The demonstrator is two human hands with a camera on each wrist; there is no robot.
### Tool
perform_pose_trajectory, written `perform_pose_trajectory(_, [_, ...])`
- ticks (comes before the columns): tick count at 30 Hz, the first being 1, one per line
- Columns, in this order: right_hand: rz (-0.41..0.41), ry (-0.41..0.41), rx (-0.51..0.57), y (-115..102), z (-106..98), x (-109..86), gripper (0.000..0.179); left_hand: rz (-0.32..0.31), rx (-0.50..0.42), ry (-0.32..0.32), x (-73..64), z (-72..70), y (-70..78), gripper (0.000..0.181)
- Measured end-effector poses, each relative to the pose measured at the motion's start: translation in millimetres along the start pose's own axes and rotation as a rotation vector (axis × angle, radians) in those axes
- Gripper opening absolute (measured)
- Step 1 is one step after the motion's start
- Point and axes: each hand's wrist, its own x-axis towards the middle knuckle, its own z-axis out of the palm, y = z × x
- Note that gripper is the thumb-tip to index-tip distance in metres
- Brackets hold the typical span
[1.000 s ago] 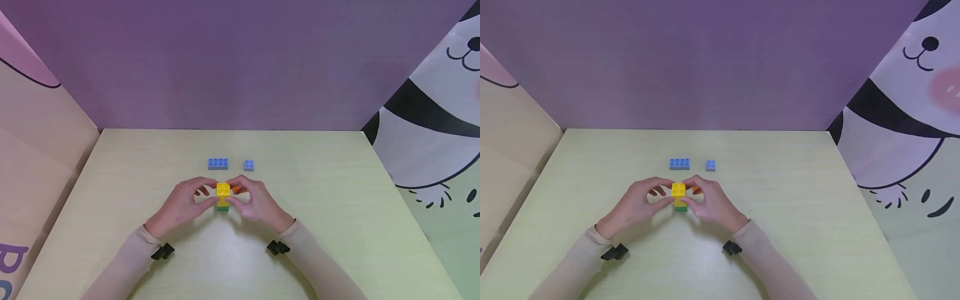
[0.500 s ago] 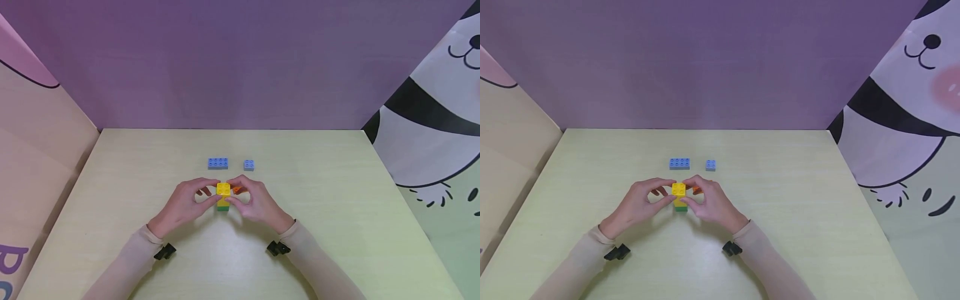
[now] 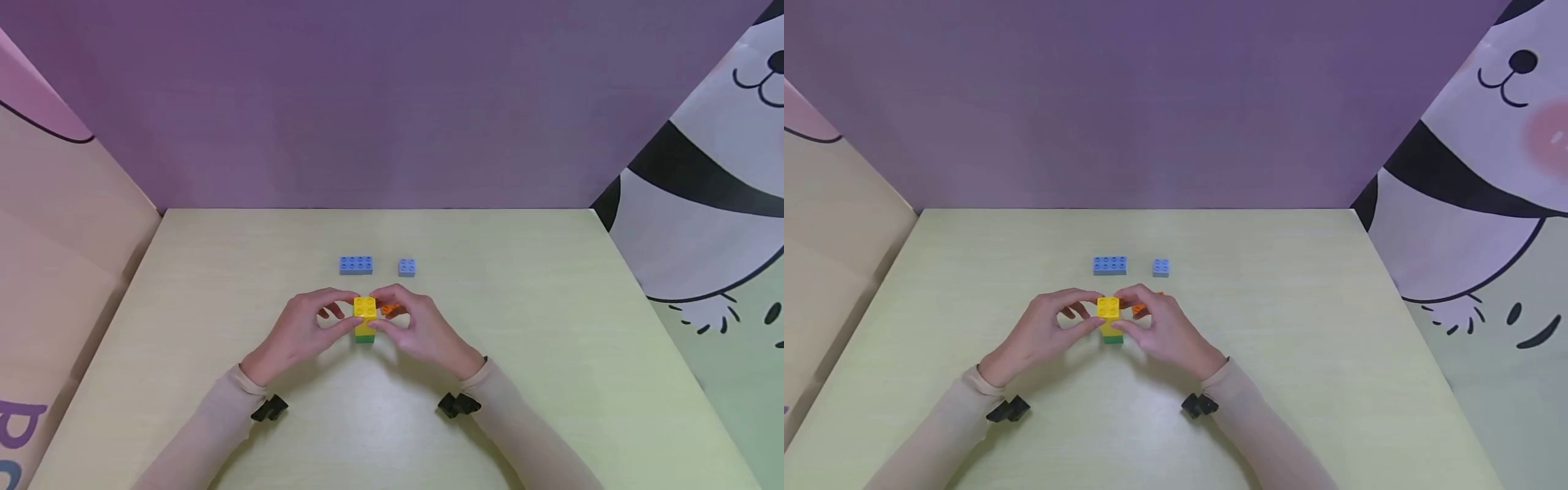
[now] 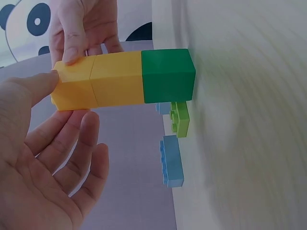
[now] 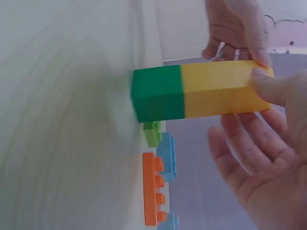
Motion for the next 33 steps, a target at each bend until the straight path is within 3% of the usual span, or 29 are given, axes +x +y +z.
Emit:
perform_pose_trajectory(8, [0.103, -0.081, 0.033, 6, -10, -0.5, 0.032, -0.025, -0.010, -0.024, -1.4, -2.2, 0.9, 0.036])
perform_pose_trajectory(19, [0.202, 0.008, -0.041, 35, -29, -3.4, 0.023, -0.061, -0.012, -0.051, -1.2, -5.0, 1.0, 0.037])
perform_pose_trajectory(24, [0.274, 0.012, -0.103, 49, -34, -4.8, 0.027, -0.078, -0.014, -0.062, -1.4, -5.2, 1.3, 0.038])
perform_pose_trajectory(33, [0.305, -0.071, -0.192, 60, -31, -3.9, 0.042, -0.067, -0.019, -0.058, -0.3, -4.0, 0.5, 0.038])
